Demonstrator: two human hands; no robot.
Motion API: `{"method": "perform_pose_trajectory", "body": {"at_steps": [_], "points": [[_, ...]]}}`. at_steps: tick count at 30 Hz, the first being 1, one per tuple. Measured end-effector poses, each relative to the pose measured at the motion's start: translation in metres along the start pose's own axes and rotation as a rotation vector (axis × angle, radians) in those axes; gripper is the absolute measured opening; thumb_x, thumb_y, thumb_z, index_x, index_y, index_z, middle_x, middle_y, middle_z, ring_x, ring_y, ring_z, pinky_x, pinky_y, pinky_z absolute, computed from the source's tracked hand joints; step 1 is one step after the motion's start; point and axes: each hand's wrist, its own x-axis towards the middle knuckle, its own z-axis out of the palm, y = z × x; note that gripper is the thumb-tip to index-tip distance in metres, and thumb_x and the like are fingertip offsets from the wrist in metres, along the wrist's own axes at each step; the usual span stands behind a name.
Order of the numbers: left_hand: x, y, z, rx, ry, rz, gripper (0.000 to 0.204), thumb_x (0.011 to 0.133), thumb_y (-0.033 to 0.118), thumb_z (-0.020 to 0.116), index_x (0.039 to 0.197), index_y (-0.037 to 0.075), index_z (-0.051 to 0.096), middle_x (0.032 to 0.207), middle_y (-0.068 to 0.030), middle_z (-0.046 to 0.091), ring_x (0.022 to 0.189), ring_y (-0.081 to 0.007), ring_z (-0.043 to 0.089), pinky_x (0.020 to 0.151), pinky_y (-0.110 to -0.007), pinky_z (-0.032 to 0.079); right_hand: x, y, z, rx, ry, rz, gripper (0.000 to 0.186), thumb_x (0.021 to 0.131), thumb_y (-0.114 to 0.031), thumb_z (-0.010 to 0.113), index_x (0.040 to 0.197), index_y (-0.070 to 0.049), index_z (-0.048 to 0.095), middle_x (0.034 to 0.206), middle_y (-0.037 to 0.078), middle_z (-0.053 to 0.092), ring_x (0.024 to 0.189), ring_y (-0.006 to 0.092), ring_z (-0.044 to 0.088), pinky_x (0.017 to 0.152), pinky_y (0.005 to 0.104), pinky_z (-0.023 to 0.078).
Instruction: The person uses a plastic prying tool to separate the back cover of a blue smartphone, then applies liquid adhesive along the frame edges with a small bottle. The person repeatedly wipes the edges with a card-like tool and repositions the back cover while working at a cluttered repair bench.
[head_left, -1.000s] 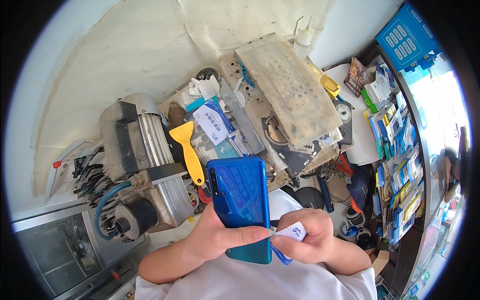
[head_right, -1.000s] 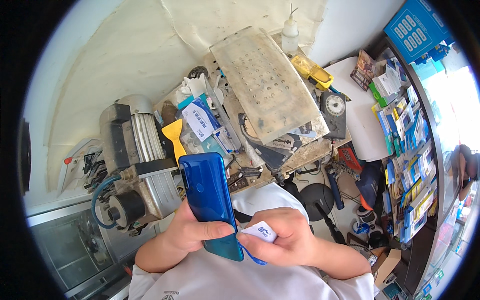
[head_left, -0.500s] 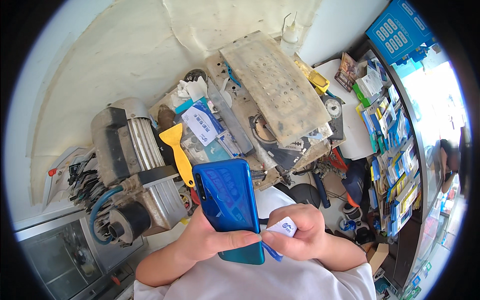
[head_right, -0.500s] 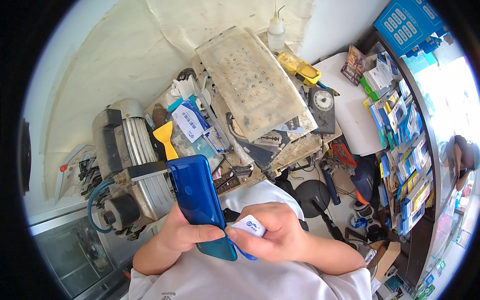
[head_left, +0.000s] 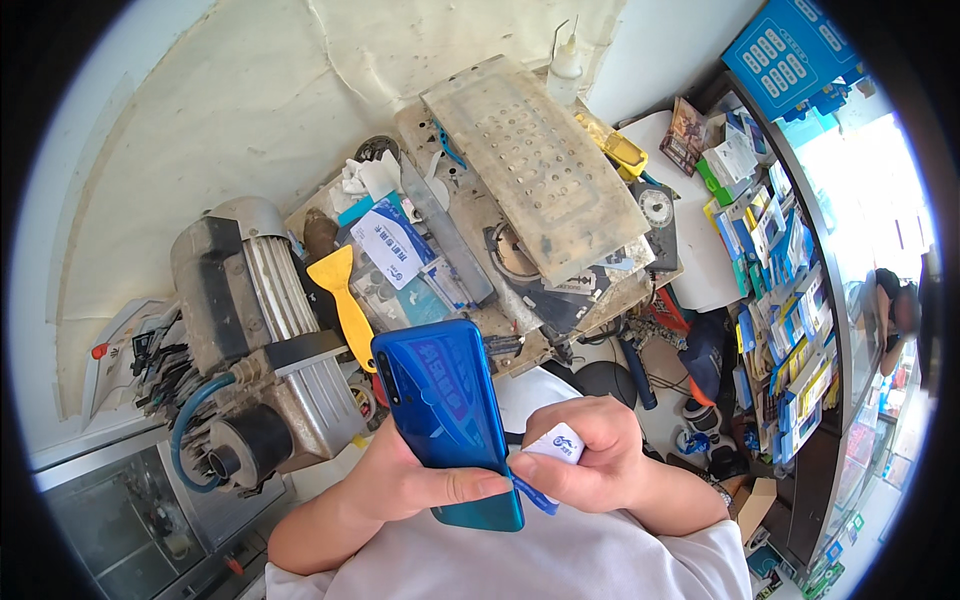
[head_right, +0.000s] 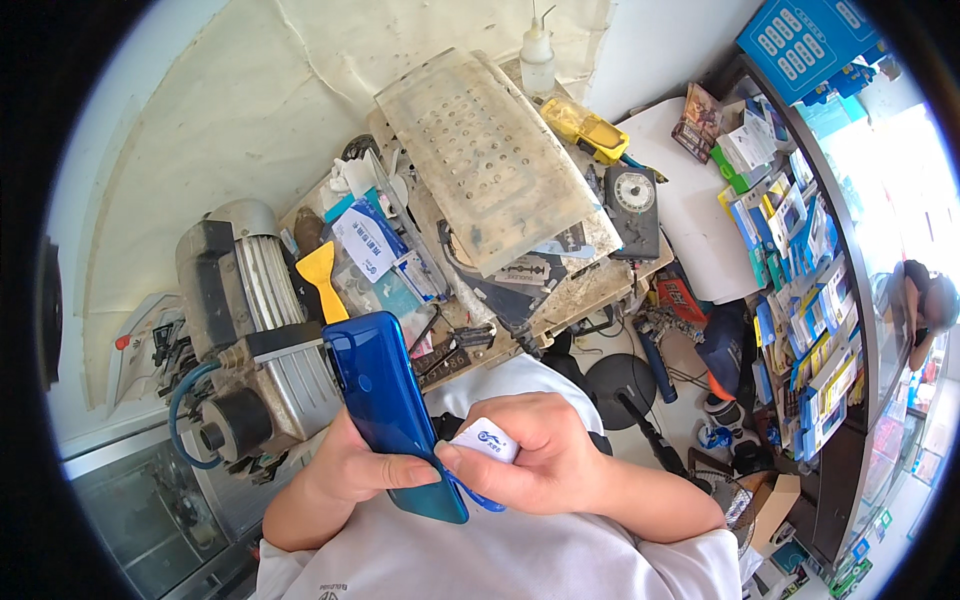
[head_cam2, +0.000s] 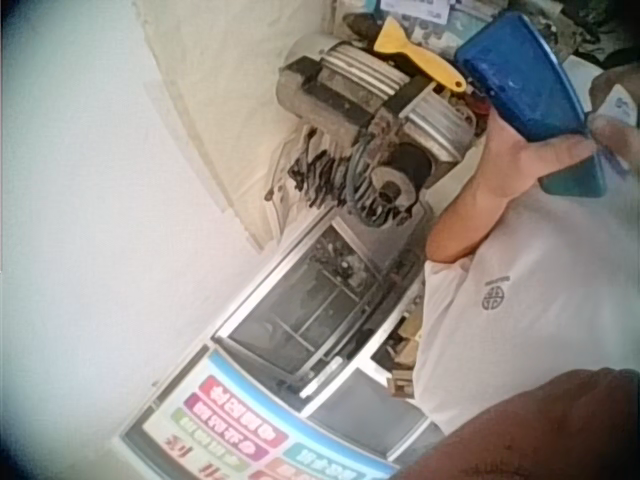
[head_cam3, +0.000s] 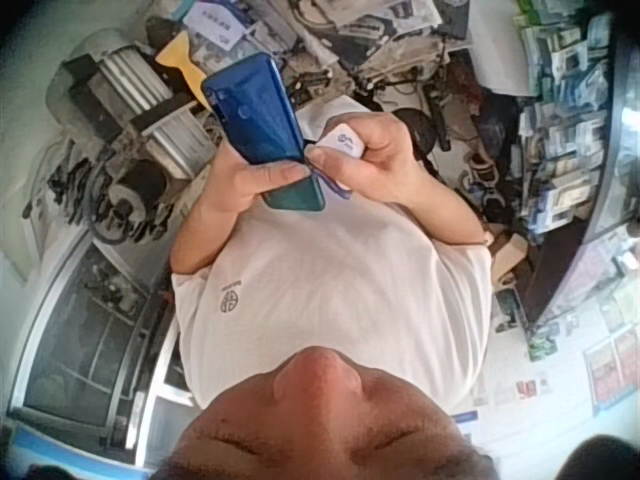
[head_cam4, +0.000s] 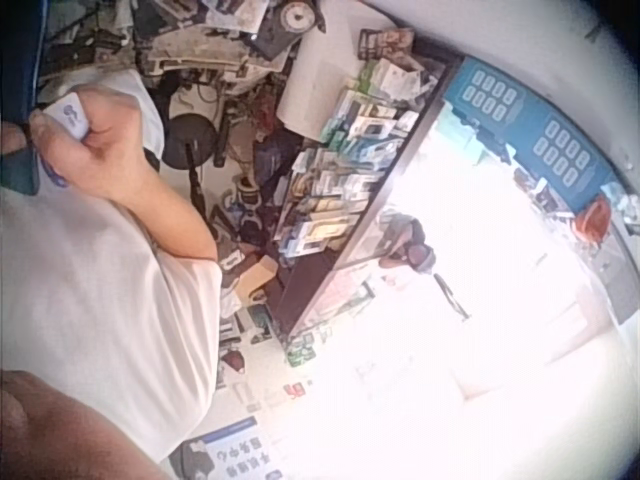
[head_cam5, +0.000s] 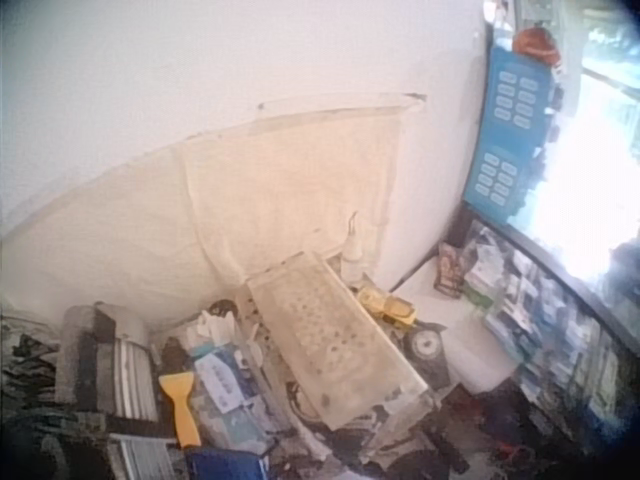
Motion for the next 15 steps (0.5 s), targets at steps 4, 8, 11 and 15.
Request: {"method": "perform_pose_trajectory", "body": {"at_steps": [4,8,11,15], "points": [[-0.002,-0.002,-0.001,-0.009,-0.002,-0.024,0.054,0.078,0.009,0.093,0.122,0.006,0.061,0.107,-0.0015,0.070,0.098,-0.0101,0.066,0.085,-0.028,0.054,0.001,-0.001,0.001,-0.009,-0.003,0.000,0.018,0.093,-0.008,0.075,0.078,0.000,0.067,0.063,0.006,0.061,0.053,0.0155,0.058,0.048,0.0314,0.039],[0.000,-0.003,-0.004,0.005,0.028,0.033,0.057,0.084,0.011,0.088,0.132,0.006,0.057,0.115,-0.0050,0.069,0.104,-0.0127,0.065,0.090,-0.031,0.054,0.004,-0.007,-0.001,-0.045,0.013,0.111,0.020,0.094,-0.010,0.075,0.079,-0.001,0.067,0.064,0.006,0.062,0.054,0.0155,0.058,0.049,0.0324,0.041],[0.005,-0.003,-0.005,-0.222,-0.048,0.035,0.060,0.092,0.018,0.077,0.145,0.006,0.051,0.129,-0.0160,0.066,0.119,-0.0267,0.063,0.102,-0.042,0.051,0.006,-0.013,-0.006,-0.115,-0.076,0.138,0.017,0.095,-0.012,0.075,0.084,0.000,0.070,0.067,0.007,0.066,0.057,0.0157,0.062,0.052,0.0316,0.045],[0.011,-0.008,0.000,-0.501,-0.210,0.089,0.062,0.105,0.033,0.055,0.156,0.005,0.033,0.140,-0.0309,0.059,0.146,-0.0447,0.042,0.121,-0.059,0.034,0.010,-0.014,-0.006,-0.091,-0.076,-0.018,0.012,0.093,-0.010,0.077,0.097,0.001,0.075,0.075,0.008,0.072,0.064,0.0171,0.068,0.059,0.0294,0.052]]}}
